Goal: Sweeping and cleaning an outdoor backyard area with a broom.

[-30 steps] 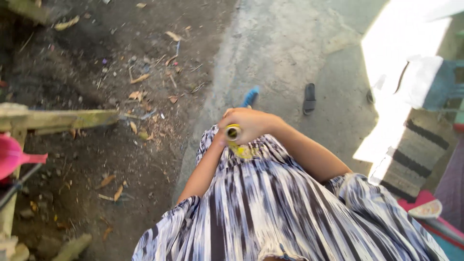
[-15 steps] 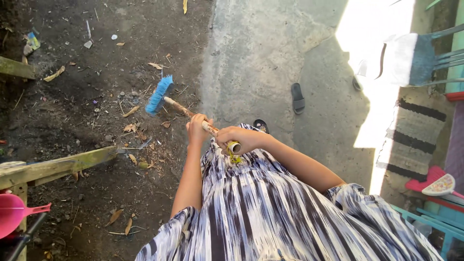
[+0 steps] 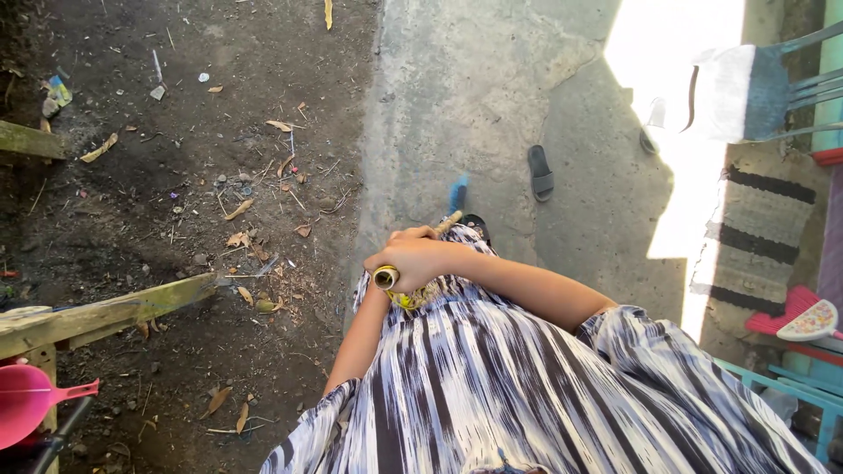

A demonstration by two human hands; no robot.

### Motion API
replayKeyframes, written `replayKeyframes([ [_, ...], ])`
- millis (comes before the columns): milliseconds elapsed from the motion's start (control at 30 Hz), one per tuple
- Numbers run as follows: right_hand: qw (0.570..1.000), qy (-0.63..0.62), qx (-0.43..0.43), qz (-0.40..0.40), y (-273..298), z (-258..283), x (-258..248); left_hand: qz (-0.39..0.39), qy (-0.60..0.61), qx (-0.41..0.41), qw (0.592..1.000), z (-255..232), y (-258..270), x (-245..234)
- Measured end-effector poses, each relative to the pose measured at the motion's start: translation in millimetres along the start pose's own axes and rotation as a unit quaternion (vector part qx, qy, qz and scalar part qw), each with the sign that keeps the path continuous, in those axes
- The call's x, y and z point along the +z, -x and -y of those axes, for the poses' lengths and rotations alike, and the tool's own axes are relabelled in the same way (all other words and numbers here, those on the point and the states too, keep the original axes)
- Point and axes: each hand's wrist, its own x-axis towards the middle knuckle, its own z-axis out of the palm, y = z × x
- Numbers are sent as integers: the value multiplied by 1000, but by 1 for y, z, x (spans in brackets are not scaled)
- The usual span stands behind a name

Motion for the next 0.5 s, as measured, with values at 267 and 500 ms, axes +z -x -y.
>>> replayKeyframes([
  [267, 990, -82, -77, -78, 3, -7, -5, -69, -195, -173, 963, 29, 2, -53],
  [500, 979, -163, -65, -102, 40, -55, -97, -158, -294, -108, 936, 31, -64, -74],
])
